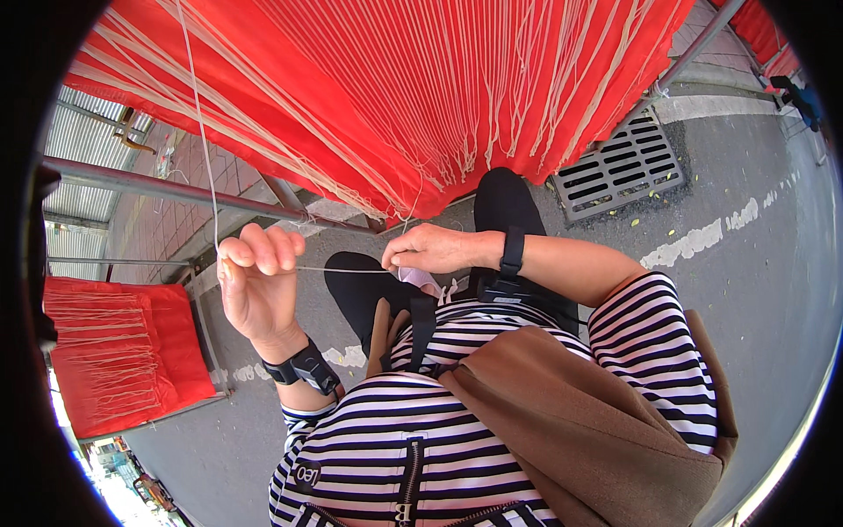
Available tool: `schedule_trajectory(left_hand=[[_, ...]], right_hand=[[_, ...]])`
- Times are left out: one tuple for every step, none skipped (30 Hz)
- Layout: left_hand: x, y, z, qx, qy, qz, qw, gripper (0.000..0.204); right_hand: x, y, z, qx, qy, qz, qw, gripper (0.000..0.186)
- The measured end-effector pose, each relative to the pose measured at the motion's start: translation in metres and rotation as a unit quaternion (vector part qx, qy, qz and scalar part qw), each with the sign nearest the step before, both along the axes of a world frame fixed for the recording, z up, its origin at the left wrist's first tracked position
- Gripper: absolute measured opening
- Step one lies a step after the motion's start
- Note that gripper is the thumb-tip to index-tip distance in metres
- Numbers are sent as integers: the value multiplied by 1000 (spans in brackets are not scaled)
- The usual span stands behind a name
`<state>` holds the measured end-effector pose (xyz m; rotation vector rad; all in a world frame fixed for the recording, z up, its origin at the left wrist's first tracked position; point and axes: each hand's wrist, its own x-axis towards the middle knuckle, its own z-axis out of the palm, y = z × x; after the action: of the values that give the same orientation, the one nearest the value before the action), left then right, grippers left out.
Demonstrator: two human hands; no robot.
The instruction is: The person repeatedly pulls white threads through a red warp on a loom, using both hands to separate and guide the threads. The hands work in a continuous cycle of pulling and adjusting the threads to maintain tension and alignment.
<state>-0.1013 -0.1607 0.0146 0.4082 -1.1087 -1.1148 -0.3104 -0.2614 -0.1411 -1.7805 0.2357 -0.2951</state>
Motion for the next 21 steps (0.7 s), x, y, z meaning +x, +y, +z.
schedule_trajectory(left_hand=[[1, -1, -3, 14, 15, 5, 1000, 26], [2, -1, -5, 19, 19, 10, 1000, 26], [2, -2, -7, 21, 29, 9, 999, 26], [3, -2, -9, 21, 46, 3, 999, 26], [4, -1, -10, 24, 55, -3, 998, 25], [4, 1, -10, 23, 43, -2, 999, 25], [4, 2, -9, 21, 39, -7, 999, 25], [5, 3, -8, 16, 43, -14, 999, 25], [5, 4, -7, 15, 36, -17, 999, 25], [5, 5, -6, 12, 28, -18, 999, 25], [5, 7, -5, 9, 28, -22, 999, 26], [4, 9, -3, 4, 34, -30, 999, 26], [4, 11, -2, 6, 31, -27, 999, 27], [3, 11, 0, 2, 20, -28, 999, 27], [3, 12, 1, -4, 17, -33, 999, 27], [3, 12, 3, -14, 19, -41, 999, 27], [3, 13, 4, -20, 6, -38, 999, 27], [2, 13, 5, -22, 2, -46, 999, 27], [2, 14, 6, -25, 4, -56, 998, 27], [1, 14, 6, -30, 11, -67, 997, 27], [1, 15, 7, -32, 10, -70, 997, 28]], right_hand=[[-3, -1, -4, -3, 18, 18, 1000, 24], [-5, 0, -7, -3, 36, 7, 999, 23], [-7, 1, -11, -1, 35, -3, 999, 22], [-7, 2, -14, 4, 30, -11, 999, 21], [-7, 1, -18, 5, 17, -29, 999, 18], [-8, 1, -21, 6, 35, -48, 998, 18], [-8, -1, -25, 6, 52, -67, 996, 17], [-8, -4, -29, 4, 66, -86, 994, 16], [-7, -5, -33, 38, 74, -124, 989, 14], [-8, -8, -37, 39, 65, -150, 986, 13], [-9, -11, -41, 42, 69, -174, 981, 12], [-11, -14, -44, 43, 67, -196, 977, 12], [-11, -18, -48, 28, 89, -217, 972, 12], [-14, -21, -51, 27, 100, -228, 968, 16], [-15, -24, -54, 31, 93, -237, 967, 20], [-16, -26, -56, 43, 111, -251, 961, 24], [-16, -28, -58, 25, 98, -243, 965, 26], [-16, -30, -60, 15, 103, -238, 966, 27], [-15, -31, -62, 13, 109, -234, 966, 29], [-13, -31, -64, -9, 116, -223, 968, 30], [-10, -33, -67, -25, 122, -214, 969, 31]])
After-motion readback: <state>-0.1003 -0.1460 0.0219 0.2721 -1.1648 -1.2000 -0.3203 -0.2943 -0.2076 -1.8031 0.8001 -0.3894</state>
